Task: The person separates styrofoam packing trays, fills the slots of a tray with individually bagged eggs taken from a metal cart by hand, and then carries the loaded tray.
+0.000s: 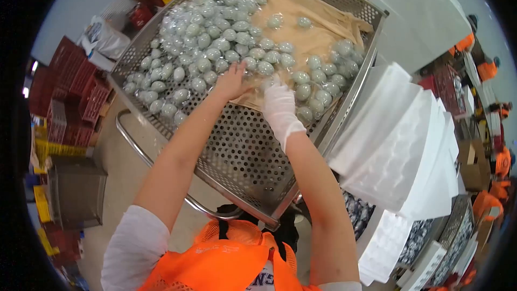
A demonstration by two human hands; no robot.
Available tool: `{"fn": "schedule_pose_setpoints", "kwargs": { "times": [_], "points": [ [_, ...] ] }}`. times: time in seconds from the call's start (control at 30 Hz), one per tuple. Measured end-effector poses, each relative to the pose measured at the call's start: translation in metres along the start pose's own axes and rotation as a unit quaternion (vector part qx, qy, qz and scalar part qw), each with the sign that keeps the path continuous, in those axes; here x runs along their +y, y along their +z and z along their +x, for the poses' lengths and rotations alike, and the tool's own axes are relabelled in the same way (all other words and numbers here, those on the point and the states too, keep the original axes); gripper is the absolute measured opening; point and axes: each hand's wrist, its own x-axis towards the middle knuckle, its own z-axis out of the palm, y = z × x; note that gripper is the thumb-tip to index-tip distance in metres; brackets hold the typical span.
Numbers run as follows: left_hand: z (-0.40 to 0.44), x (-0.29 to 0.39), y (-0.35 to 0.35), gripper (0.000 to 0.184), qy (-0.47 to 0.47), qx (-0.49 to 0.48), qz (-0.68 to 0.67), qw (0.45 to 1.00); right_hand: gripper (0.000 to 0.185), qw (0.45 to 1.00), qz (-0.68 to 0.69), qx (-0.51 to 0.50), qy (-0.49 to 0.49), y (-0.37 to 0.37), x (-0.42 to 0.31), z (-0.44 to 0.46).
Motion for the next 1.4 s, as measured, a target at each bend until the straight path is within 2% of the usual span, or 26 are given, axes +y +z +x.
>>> {"fn": "schedule_pose_setpoints", "kwargs": {
  "times": [0.03, 0.13, 0.17, 0.2, 0.27, 0.33, 0.43, 0.5, 0.57, 0.63, 0.67, 0.73, 0.77, 0.8, 0.83, 0.87, 0.93, 1.03, 1.1, 1.13, 1.2, 1.27, 1.3, 1.33, 1.37, 1.4],
  "points": [
    [0.000, 0.000, 0.004, 0.087, -0.007, 0.028, 0.031, 0.999, 0.032, 0.998, -0.030, 0.049, 0.000, 0.024, 0.005, 0.010],
    [0.005, -0.008, 0.004, 0.070, -0.031, 0.027, -0.098, 0.994, 0.025, 0.989, -0.068, 0.106, -0.079, 0.054, 0.011, 0.025],
    [0.009, -0.011, 0.007, 0.056, -0.040, 0.066, -0.133, 0.988, 0.020, 0.993, -0.101, 0.057, -0.036, 0.053, 0.006, 0.030],
    [0.012, -0.015, 0.012, 0.055, -0.044, 0.084, -0.152, 0.984, 0.016, 0.991, -0.135, 0.010, 0.011, 0.043, -0.002, 0.037],
    [0.021, -0.019, 0.016, 0.054, -0.042, 0.101, -0.157, 0.982, 0.010, 0.991, -0.095, 0.070, 0.070, 0.074, 0.005, 0.047],
    [0.039, -0.041, 0.030, 0.057, -0.031, 0.088, -0.184, 0.978, 0.019, 0.987, -0.102, -0.031, 0.121, 0.058, 0.004, 0.038],
    [0.074, -0.069, 0.032, 0.049, -0.068, 0.042, -0.305, 0.949, 0.022, 0.981, -0.041, 0.041, 0.183, 0.009, -0.011, 0.003],
    [0.055, -0.054, -0.015, 0.048, -0.043, 0.000, -0.461, 0.887, 0.027, 0.954, 0.213, 0.095, 0.186, -0.047, -0.018, -0.045],
    [0.032, -0.032, -0.060, 0.046, -0.121, -0.085, -0.646, 0.749, 0.038, 0.912, 0.343, 0.166, 0.154, -0.096, -0.019, -0.111],
    [0.023, -0.027, -0.085, 0.051, -0.039, -0.107, -0.704, 0.701, 0.044, 0.882, 0.383, 0.230, 0.148, -0.138, -0.015, -0.180],
    [0.013, -0.013, -0.101, 0.052, -0.003, -0.119, -0.755, 0.644, 0.054, 0.881, 0.402, 0.204, 0.142, -0.160, -0.002, -0.218],
    [-0.015, 0.022, -0.132, 0.054, 0.068, -0.136, -0.843, 0.515, 0.047, 0.870, 0.389, 0.170, 0.250, -0.183, 0.018, -0.296],
    [-0.027, 0.037, -0.143, 0.056, 0.088, -0.139, -0.856, 0.491, 0.044, 0.847, 0.404, 0.156, 0.309, -0.191, 0.032, -0.335],
    [-0.042, 0.050, -0.151, 0.059, 0.107, -0.141, -0.868, 0.465, 0.045, 0.770, 0.478, 0.179, 0.384, -0.186, 0.048, -0.376],
    [-0.058, 0.064, -0.155, 0.061, 0.126, -0.141, -0.879, 0.437, 0.048, 0.752, 0.415, 0.189, 0.475, -0.200, 0.060, -0.408],
    [-0.077, 0.077, -0.158, 0.062, 0.145, -0.170, -0.884, 0.410, 0.049, 0.747, 0.391, 0.239, 0.481, -0.189, 0.088, -0.453],
    [-0.123, 0.105, -0.162, 0.065, 0.183, -0.229, -0.887, 0.357, 0.043, 0.683, 0.450, 0.339, 0.465, -0.177, 0.132, -0.526],
    [-0.213, 0.163, -0.147, 0.074, 0.167, -0.190, -0.897, 0.362, 0.044, 0.668, 0.385, 0.364, 0.523, -0.170, 0.171, -0.592],
    [-0.263, 0.208, -0.130, 0.074, 0.235, -0.259, -0.862, 0.368, 0.044, 0.681, 0.343, 0.363, 0.536, -0.164, 0.192, -0.624],
    [-0.301, 0.240, -0.118, 0.071, 0.167, -0.246, -0.882, 0.365, 0.044, 0.676, 0.356, 0.359, 0.536, -0.156, 0.205, -0.636],
    [-0.337, 0.281, -0.085, 0.063, 0.167, -0.198, -0.779, 0.572, 0.042, 0.668, 0.390, 0.343, 0.533, -0.140, 0.229, -0.651],
    [-0.364, 0.359, -0.087, 0.051, 0.161, -0.263, -0.699, 0.645, 0.042, 0.677, 0.433, 0.324, 0.500, -0.124, 0.250, -0.651],
    [-0.356, 0.373, -0.051, 0.046, 0.214, -0.276, -0.606, 0.715, 0.042, 0.686, 0.434, 0.305, 0.497, -0.115, 0.260, -0.648],
    [-0.361, 0.399, -0.032, 0.045, 0.267, -0.266, -0.593, 0.712, 0.043, 0.696, 0.436, 0.287, 0.493, -0.106, 0.270, -0.645],
    [-0.362, 0.420, -0.008, 0.045, 0.299, -0.251, -0.526, 0.756, 0.043, 0.706, 0.437, 0.268, 0.488, -0.098, 0.280, -0.640],
    [-0.362, 0.441, 0.015, 0.045, 0.330, -0.231, -0.457, 0.793, 0.043, 0.742, 0.402, 0.255, 0.471, -0.090, 0.291, -0.635]
  ]
}}
